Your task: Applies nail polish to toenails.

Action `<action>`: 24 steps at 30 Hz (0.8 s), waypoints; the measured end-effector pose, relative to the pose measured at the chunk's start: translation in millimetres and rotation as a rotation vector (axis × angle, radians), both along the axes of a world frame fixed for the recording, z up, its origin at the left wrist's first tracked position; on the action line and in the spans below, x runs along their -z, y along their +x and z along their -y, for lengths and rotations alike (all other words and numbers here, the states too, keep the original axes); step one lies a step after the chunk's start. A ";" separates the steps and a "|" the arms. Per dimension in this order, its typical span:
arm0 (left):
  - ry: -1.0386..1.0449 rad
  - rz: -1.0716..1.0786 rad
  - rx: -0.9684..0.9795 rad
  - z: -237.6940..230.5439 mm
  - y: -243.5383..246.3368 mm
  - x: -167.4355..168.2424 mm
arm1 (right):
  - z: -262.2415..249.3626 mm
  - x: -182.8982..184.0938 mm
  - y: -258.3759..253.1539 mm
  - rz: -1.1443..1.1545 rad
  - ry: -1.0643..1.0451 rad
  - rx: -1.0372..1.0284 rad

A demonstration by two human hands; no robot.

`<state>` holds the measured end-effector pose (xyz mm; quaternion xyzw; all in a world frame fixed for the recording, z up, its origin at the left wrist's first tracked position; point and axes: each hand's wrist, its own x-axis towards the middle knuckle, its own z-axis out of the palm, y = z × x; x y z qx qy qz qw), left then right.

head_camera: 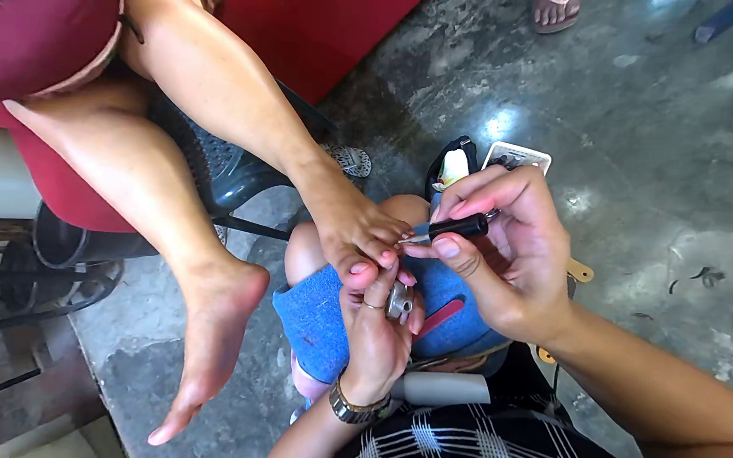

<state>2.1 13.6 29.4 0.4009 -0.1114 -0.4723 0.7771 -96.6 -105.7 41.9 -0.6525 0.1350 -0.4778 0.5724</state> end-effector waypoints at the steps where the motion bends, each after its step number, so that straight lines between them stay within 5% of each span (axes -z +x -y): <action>1: -0.004 -0.003 0.001 0.0 0.1 0.1 | 0.1 0.6 0.5 0.001 -0.011 0.006; 9: -0.008 -0.007 -0.016 0.3 -0.4 0.5 | 0.6 2.2 -1.8 -0.054 -0.109 0.007; 24: -0.002 0.029 0.049 -7.1 -0.5 -9.5 | -1.2 -5.0 -7.6 0.088 0.108 -0.057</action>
